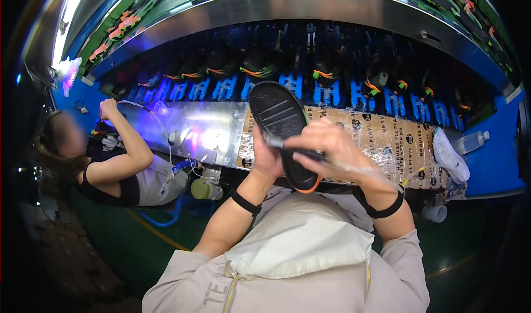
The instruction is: The person applies adhesive to the bottom and side edges of shoe soles using a brush, then places the soles onto a moving conveyor belt above the workstation.
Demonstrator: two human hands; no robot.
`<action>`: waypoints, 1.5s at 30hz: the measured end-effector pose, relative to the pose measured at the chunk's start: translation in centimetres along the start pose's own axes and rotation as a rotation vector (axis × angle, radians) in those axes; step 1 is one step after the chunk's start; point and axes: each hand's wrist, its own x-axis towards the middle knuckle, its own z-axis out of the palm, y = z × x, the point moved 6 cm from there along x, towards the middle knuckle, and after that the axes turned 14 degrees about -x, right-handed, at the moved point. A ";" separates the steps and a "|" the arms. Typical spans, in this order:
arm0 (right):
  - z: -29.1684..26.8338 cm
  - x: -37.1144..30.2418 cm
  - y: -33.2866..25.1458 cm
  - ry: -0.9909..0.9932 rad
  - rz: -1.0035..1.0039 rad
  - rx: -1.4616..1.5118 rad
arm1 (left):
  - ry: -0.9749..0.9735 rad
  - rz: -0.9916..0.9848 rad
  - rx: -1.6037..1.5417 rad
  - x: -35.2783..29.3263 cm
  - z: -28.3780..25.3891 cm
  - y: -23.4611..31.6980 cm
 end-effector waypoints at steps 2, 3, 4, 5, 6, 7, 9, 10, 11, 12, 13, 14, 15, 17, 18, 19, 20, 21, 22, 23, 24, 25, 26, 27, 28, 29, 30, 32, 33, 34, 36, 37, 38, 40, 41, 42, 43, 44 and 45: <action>0.0 -0.2 -0.5 0.003 0.008 0.132 | 0.182 0.074 0.122 0.6 -0.2 1.2; 0.2 -0.5 -0.1 0.062 0.074 0.209 | 0.154 0.069 0.140 0.6 0.6 1.5; 0.4 -0.7 0.3 0.121 0.140 0.286 | 0.127 0.063 0.157 0.6 1.2 1.7; 0.2 -0.7 0.5 0.212 0.178 0.033 | 0.129 0.138 0.055 1.2 1.2 2.1; 0.3 -0.4 -0.5 0.151 0.118 -0.014 | 0.095 0.116 0.079 1.5 1.7 2.2; 0.2 0.0 -1.9 0.086 0.053 -0.061 | 0.060 0.098 0.101 1.7 2.4 2.4; 0.5 0.1 -3.5 -0.031 -0.089 0.012 | 0.055 0.073 0.001 2.2 2.9 2.8; 0.2 0.1 -3.3 -0.026 -0.039 0.110 | 0.043 0.071 -0.012 2.2 3.3 3.2; -0.2 0.1 -3.2 -0.020 0.010 0.208 | 0.031 0.070 -0.025 2.1 3.9 3.6; -0.3 0.0 -3.0 -0.022 0.061 0.304 | 0.019 0.072 -0.046 2.0 4.4 3.8; -0.6 0.2 -2.6 0.090 0.111 0.127 | 0.041 0.117 0.016 2.1 4.8 4.2; -0.3 0.3 -2.9 0.038 0.067 0.059 | 0.032 0.123 0.009 2.5 4.8 4.6; -0.3 0.5 -3.3 -0.016 0.020 -0.007 | 0.022 0.133 0.003 3.0 4.8 5.1; -0.7 0.7 -4.0 -0.103 -0.129 0.030 | -0.017 0.112 -0.007 3.5 5.1 6.1; -0.9 0.7 -3.5 -0.128 -0.110 0.144 | -0.046 0.084 -0.014 3.5 5.7 6.1; -1.0 0.7 -3.0 -0.153 -0.089 0.258 | -0.076 0.056 -0.021 3.5 6.7 6.0; -1.0 0.7 -2.9 -0.177 -0.068 0.372 | -0.106 0.028 -0.028 3.5 7.2 6.0; -1.7 0.9 -2.3 -0.117 0.060 0.326 | -0.148 0.007 0.006 3.6 7.3 6.3; -2.0 1.1 -1.9 -0.051 0.098 0.082 | -0.150 0.011 0.065 3.8 7.4 6.5; -1.7 1.3 -2.4 -0.112 0.050 0.041 | -0.150 0.015 0.126 4.0 7.6 6.7; -1.4 1.4 -2.9 -0.173 0.001 -0.002 | -0.152 0.020 0.184 4.3 7.7 7.1; -1.6 1.5 -3.1 -0.199 -0.036 0.035 | -0.214 -0.004 0.252 4.7 7.7 7.6; -2.0 1.5 -3.3 -0.225 -0.074 0.074 | -0.243 -0.012 0.274 4.8 7.9 7.6; -2.2 1.5 -3.5 -0.248 -0.108 0.112 | -0.272 -0.023 0.297 5.0 8.5 7.4; -2.5 1.8 -3.1 -0.181 -0.050 0.124 | -0.301 -0.034 0.320 5.2 9.1 7.3; -2.6 1.9 -2.7 -0.115 0.007 0.137 | -0.378 -0.064 0.407 5.2 10.1 7.4; -2.8 2.0 -2.3 -0.055 0.064 0.141 | -0.331 -0.036 0.466 5.7 10.2 7.6; -2.1 2.2 -2.4 -0.097 -0.030 -0.083 | -0.258 -0.004 0.582 6.5 10.5 8.0; -1.7 2.2 -2.8 -0.151 -0.092 -0.116 | -0.231 -0.002 0.642 6.7 10.8 8.1; -1.3 2.2 -3.2 -0.204 -0.154 -0.148 | -0.230 -0.025 0.705 6.9 11.4 7.8; -2.2 2.5 -3.3 -0.223 -0.097 0.025 | -0.232 -0.112 0.799 7.3 11.5 7.3; -2.4 2.6 -3.0 -0.219 -0.041 0.055 | -0.238 -0.174 0.831 7.5 11.4 7.0; -2.6 2.8 -2.8 -0.214 0.015 0.085 | -0.243 -0.237 0.863 7.7 11.3 6.5; -1.9 2.9 -2.6 -0.169 -0.027 -0.118 | -0.175 -0.229 0.965 7.7 13.1 5.3; -1.3 2.7 -3.0 -0.198 -0.093 -0.143 | -0.188 -0.269 1.099 8.4 13.1 5.4; -0.9 2.7 -3.3 -0.222 -0.160 -0.162 | -0.196 -0.311 1.238 8.7 13.1 5.5; -1.2 3.0 -3.7 -0.296 -0.188 -0.136 | -0.114 -0.366 1.366 8.6 13.4 5.3; -1.6 3.3 -3.9 -0.282 -0.145 -0.099 | -0.154 -0.389 1.426 8.7 13.6 5.0; -1.9 3.4 -4.0 -0.263 -0.097 -0.061 | -0.149 -0.415 1.484 8.7 13.9 4.8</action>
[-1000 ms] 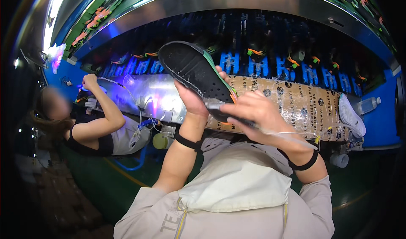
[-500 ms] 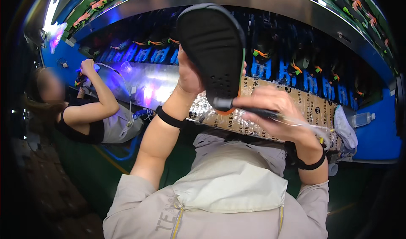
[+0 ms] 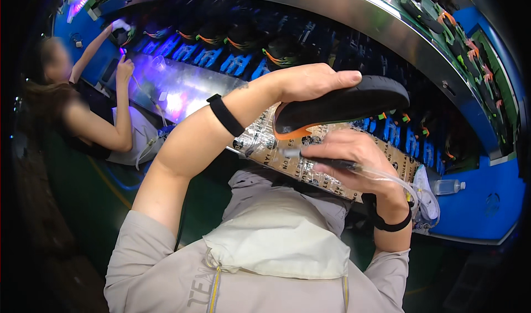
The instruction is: The person applies adhesive to the bottom and side edges of shoe soles using a brush, then places the soles onto a moving conveyor belt above the workstation.
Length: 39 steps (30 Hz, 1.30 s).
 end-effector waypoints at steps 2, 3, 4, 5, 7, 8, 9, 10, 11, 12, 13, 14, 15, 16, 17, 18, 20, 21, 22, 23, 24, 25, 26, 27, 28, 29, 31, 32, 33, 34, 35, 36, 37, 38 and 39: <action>0.1 0.4 0.3 0.020 0.125 -0.096 | -0.019 -0.034 0.074 0.1 0.3 0.2; 0.5 0.5 0.2 0.005 0.072 -0.119 | -0.035 -0.040 0.094 0.4 0.2 0.3; 1.0 0.6 0.2 -0.011 0.019 -0.141 | -0.052 -0.047 0.114 0.6 0.3 0.3; 1.3 0.6 0.0 -0.027 -0.033 -0.164 | -0.027 -0.054 0.112 0.6 0.2 0.1; 1.1 0.1 0.1 -0.067 -0.051 -0.077 | 0.031 -0.079 0.115 0.3 -0.4 -0.8; 0.6 -0.1 0.0 -0.070 -0.027 -0.011 | 0.067 -0.085 0.051 0.0 -1.0 -1.3; 0.5 -0.3 0.2 -0.069 -0.001 0.056 | 0.100 -0.092 -0.010 -0.4 -1.8 -2.0; 0.0 -0.5 0.4 0.019 0.006 0.024 | 0.175 -0.048 -0.049 -1.1 -2.7 -2.7; -0.1 -0.9 1.0 0.072 0.069 0.052 | 0.256 -0.075 -0.181 -1.0 -4.2 -5.0; 0.1 -1.5 1.6 0.123 0.130 0.078 | 0.316 0.066 -0.373 -1.3 -5.3 -6.6; 0.3 -2.1 2.3 0.175 0.195 0.103 | 0.370 0.207 -0.566 -2.0 -6.3 -8.2; 0.6 -3.0 3.1 0.239 0.295 0.195 | 0.341 0.289 -0.795 -3.3 -6.7 -9.2; 1.2 -4.3 4.2 0.297 0.416 0.263 | 0.304 0.369 -1.025 -4.8 -7.1 -10.4; 1.9 -5.5 5.3 0.351 0.505 0.352 | 0.246 0.433 -1.235 -6.4 -7.7 -12.5; 3.0 -6.7 6.4 0.404 0.594 0.442 | 0.131 0.478 -1.336 -8.2 -8.2 -14.9; 4.1 -7.6 7.2 0.451 0.628 0.503 | 0.099 0.384 -1.355 -9.8 -7.7 -17.1; 5.8 -9.1 9.0 0.535 0.705 0.632 | 0.028 0.198 -1.387 -13.0 -6.4 -21.5; 6.7 -9.3 9.6 0.541 0.726 0.659 | 0.028 0.122 -1.417 -14.2 -5.1 -22.7; 7.5 -9.6 10.0 0.546 0.747 0.687 | 0.006 0.053 -1.423 -15.1 -3.7 -23.5; 8.2 -9.7 10.2 0.550 0.769 0.710 | -0.020 -0.014 -1.432 -15.8 -2.4 -24.4; 9.0 -9.6 10.3 0.516 0.801 0.740 | -0.101 0.012 -1.550 -16.2 -1.3 -25.0; 9.8 -9.2 10.1 0.502 0.802 0.752 | -0.192 0.042 -1.664 -16.2 -0.1 -25.3; 10.5 -8.5 9.8 0.488 0.805 0.764 | -0.158 0.047 -1.710 -15.9 0.8 -26.1; 11.1 -8.0 9.8 0.470 0.812 0.778 | -0.043 -0.001 -1.766 -15.3 1.9 -26.3; 11.7 -7.4 10.0 0.421 0.829 0.804 | -0.004 0.027 -1.793 -14.7 2.8 -26.3; 11.8 -6.8 10.0 0.394 0.834 0.743 | 0.035 0.053 -1.820 -13.9 3.5 -26.3; 12.6 -5.2 10.1 0.341 0.834 0.621 | 0.096 0.074 -1.821 -12.4 4.3 -26.3; 12.9 -4.2 10.0 0.367 0.811 0.584 | 0.122 0.088 -1.860 -11.6 4.4 -26.9; 12.8 -3.3 10.0 0.373 0.790 0.519 | 0.149 0.099 -1.902 -10.8 4.7 -27.2; 12.5 -2.5 10.2 0.383 0.772 0.455 | 0.132 0.140 -1.863 -10.2 5.2 -26.0; 12.1 -1.7 10.2 0.392 0.754 0.391 | 0.189 0.117 -1.867 -9.7 5.6 -25.7; 11.6 -1.0 10.2 0.394 0.778 0.402 | 0.245 0.091 -1.867 -9.4 6.0 -25.3; 11.3 -0.4 10.4 0.423 0.781 0.402 | 0.301 0.066 -1.866 -9.2 6.3 -25.0; 11.0 0.1 10.6 0.452 0.782 0.401 | 0.272 0.065 -1.799 -9.0 6.6 -24.0; 10.9 0.6 10.5 0.479 0.785 0.400 | 0.226 0.086 -1.783 -9.0 7.0 -23.0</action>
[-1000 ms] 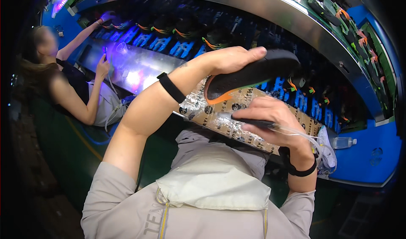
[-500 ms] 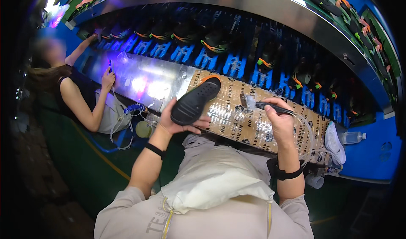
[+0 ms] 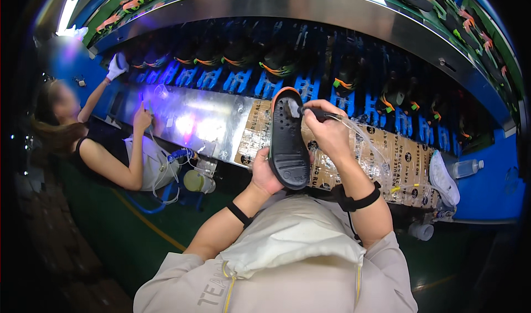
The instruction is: The person applies adhesive to the bottom and side edges of shoe soles using a brush, then places the soles onto a moving conveyor belt above the workstation.
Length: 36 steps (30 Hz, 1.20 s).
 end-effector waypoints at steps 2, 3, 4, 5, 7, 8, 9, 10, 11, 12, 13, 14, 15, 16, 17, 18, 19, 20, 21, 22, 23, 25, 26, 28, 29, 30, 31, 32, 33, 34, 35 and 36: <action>0.2 0.0 -0.9 0.114 -0.084 0.024 | -0.082 -0.035 0.029 -0.2 1.4 -1.1; 0.3 -0.3 -1.5 0.154 -0.147 0.017 | -0.105 0.010 0.078 -0.1 1.7 -1.2; 0.4 -0.7 -1.9 0.194 -0.210 0.010 | -0.047 0.078 0.144 0.1 1.5 -0.8; 0.4 -1.3 -2.8 0.239 -0.379 -0.065 | 0.011 0.146 0.211 0.2 1.3 -0.3; 0.2 -2.6 -4.5 0.110 -0.463 -0.181 | -0.002 0.202 0.239 0.3 1.1 0.2; 0.1 -3.3 -5.0 0.039 -0.492 -0.216 | -0.103 0.181 0.168 0.6 1.0 0.4; 0.3 -4.1 -5.4 -0.108 -0.505 -0.279 | -0.203 0.157 0.101 1.0 0.9 0.6; 0.3 -4.8 -5.7 -0.256 -0.515 -0.342 | -0.303 0.133 0.032 1.1 1.7 0.4; 0.3 -5.5 -6.0 -0.405 -0.523 -0.404 | -0.150 0.210 0.187 1.1 1.2 0.5; -0.4 -5.7 -6.4 -0.477 -0.470 -0.391 | -0.259 0.112 0.113 0.8 1.8 0.1; -1.0 -5.8 -6.9 -0.549 -0.420 -0.376 | -0.296 0.077 0.084 0.7 2.3 -0.2; -1.1 -5.9 -6.9 -0.621 -0.369 -0.360 | -0.332 0.043 0.054 0.6 2.9 -0.7; -2.0 -5.3 -7.4 -0.463 -0.379 -0.203 | -0.289 0.100 0.072 0.8 3.3 -0.7; -2.8 -4.7 -7.8 -0.264 -0.361 -0.179 | -0.247 0.157 0.091 0.9 3.7 -0.7; -3.4 -4.2 -8.0 -0.103 -0.374 -0.136 | -0.301 0.106 0.054 0.7 4.7 -1.2; -4.2 -3.6 -8.1 0.061 -0.385 -0.094 | -0.233 0.145 0.110 0.3 5.7 -1.6; -4.4 -3.2 -8.3 0.111 -0.367 -0.061 | -0.264 0.124 0.154 -0.2 7.0 -2.3; -4.1 -2.6 -7.9 0.245 -0.431 -0.092 | -0.296 0.103 0.198 -0.5 7.7 -2.8; -3.6 -2.4 -8.2 0.280 -0.476 -0.086 | -0.271 0.111 0.175 -0.5 6.9 -2.8; -3.3 -2.4 -8.5 0.315 -0.524 -0.075 | -0.246 0.124 0.156 -0.3 5.9 -2.7; -2.6 -2.7 -8.9 0.296 -0.632 -0.140 | -0.221 0.138 0.137 -0.3 5.1 -2.3; -1.7 -3.1 -9.0 0.152 -0.758 -0.236 | -0.151 0.185 0.174 -0.3 5.3 -1.8; -1.9 -2.9 -8.7 0.101 -0.748 -0.129 | -0.117 0.210 0.192 -0.4 5.5 -1.5; -2.0 -2.7 -8.1 -0.011 -0.724 0.077 | -0.234 0.167 0.175 -0.4 6.6 -1.5; -2.3 -2.4 -7.6 0.045 -0.600 0.141 | -0.269 0.165 0.178 -0.5 6.9 -1.6; -2.4 -2.3 -7.0 0.197 -0.524 0.102 | -0.306 0.162 0.176 -0.6 7.0 -1.8; -2.5 -2.5 -7.6 0.239 -0.602 -0.037 | -0.248 0.178 0.159 -0.5 6.5 -1.7; -2.6 -2.7 -8.1 0.281 -0.678 -0.176 | -0.220 0.187 0.165 -0.5 6.0 -1.6; -2.3 -3.1 -8.6 0.219 -0.758 -0.242 | -0.190 0.196 0.173 -0.7 5.8 -1.7; -2.0 -3.5 -9.1 0.155 -0.838 -0.309 | -0.160 0.205 0.182 -0.8 5.7 -1.7; -2.0 -3.6 -9.3 0.029 -0.861 -0.242 | -0.088 0.207 0.183 -0.5 5.7 -1.3; -2.3 -3.4 -9.1 0.013 -0.827 -0.128 | -0.130 0.195 0.201 -0.2 6.2 -1.2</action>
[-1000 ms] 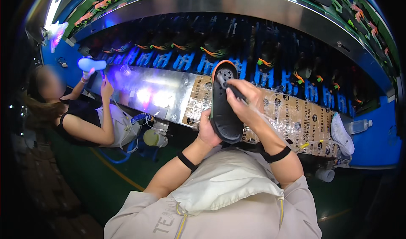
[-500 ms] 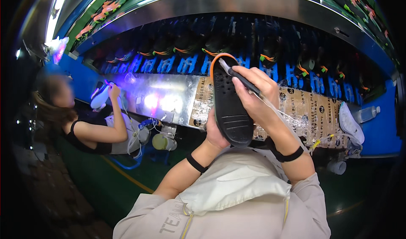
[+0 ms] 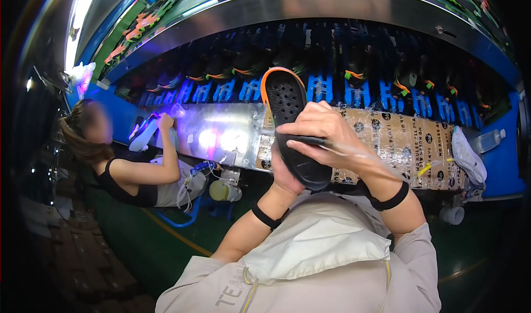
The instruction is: The person applies adhesive to the bottom and side edges of shoe soles using a brush, then places the soles onto a moving conveyor belt above the workstation.
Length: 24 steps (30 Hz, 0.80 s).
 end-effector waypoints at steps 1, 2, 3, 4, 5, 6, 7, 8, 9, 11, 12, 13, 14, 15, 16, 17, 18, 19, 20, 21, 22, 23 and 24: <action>-0.2 -0.1 0.3 0.028 0.036 0.108 | -0.044 -0.008 0.013 0.3 0.4 0.2; -0.3 -0.1 0.6 0.057 0.073 0.216 | -0.088 -0.016 0.026 0.3 0.7 0.2; -0.7 -0.2 0.8 0.186 0.155 0.090 | -0.048 0.024 0.003 0.3 0.2 0.5; -1.0 -0.3 0.7 0.217 0.160 -0.129 | -0.073 0.034 -0.028 0.2 0.1 0.5; -0.7 -0.1 -0.1 0.135 0.065 -0.183 | -0.099 0.043 -0.059 0.1 0.1 0.4; -0.5 0.0 -0.9 0.055 -0.025 -0.238 | -0.122 0.048 -0.089 0.0 0.1 0.4; 0.0 -0.1 -1.5 -0.066 -0.096 -0.183 | -0.145 -0.005 -0.057 -0.1 0.8 0.2; -0.3 -0.1 -1.6 -0.075 -0.077 -0.066 | -0.179 0.010 -0.034 0.3 0.0 0.7; -0.5 -0.2 -1.7 -0.084 -0.059 0.051 | -0.279 0.093 0.194 0.0 1.4 0.8; -0.7 -0.4 -0.8 0.017 0.048 0.148 | -0.282 0.112 0.227 0.3 1.6 1.2; -1.4 -0.2 -0.9 0.108 0.117 -0.037 | -0.185 0.055 0.032 0.8 0.8 1.5; -1.5 -0.1 -1.4 0.072 0.054 -0.116 | -0.234 0.025 -0.108 0.6 1.1 1.3; -1.4 0.0 -1.9 0.035 -0.010 -0.195 | -0.183 0.075 -0.052 0.5 0.7 1.6; -0.7 -0.2 -2.4 -0.060 -0.091 -0.141 | -0.131 0.119 0.005 0.6 0.3 1.9; -0.1 -0.6 -3.0 -0.156 -0.172 -0.087 | -0.080 0.163 0.062 0.5 -0.1 2.2; -0.2 -0.8 -3.3 -0.232 -0.158 0.079 | -0.096 0.157 0.078 0.5 0.0 2.3; -0.8 -0.6 -3.0 -0.168 -0.116 0.048 | -0.108 0.154 0.092 0.4 0.2 2.5; -1.3 -0.5 -2.7 -0.104 -0.075 0.018 | -0.121 0.151 0.106 0.3 0.3 2.8; -1.8 -0.4 -2.4 -0.041 -0.032 -0.013 | -0.134 0.147 0.120 0.3 0.5 3.1; -1.9 -0.5 -2.2 -0.006 0.024 -0.188 | -0.204 0.082 -0.063 0.8 0.6 3.4; -1.3 -0.6 -2.7 -0.089 -0.056 -0.143 | -0.193 0.124 -0.062 0.8 0.3 3.7; -0.8 -0.8 -3.1 -0.172 -0.136 -0.097 | -0.182 0.166 -0.062 0.7 0.1 3.9; -0.3 -1.1 -3.5 -0.254 -0.217 -0.052 | -0.172 0.208 -0.060 0.7 -0.1 4.2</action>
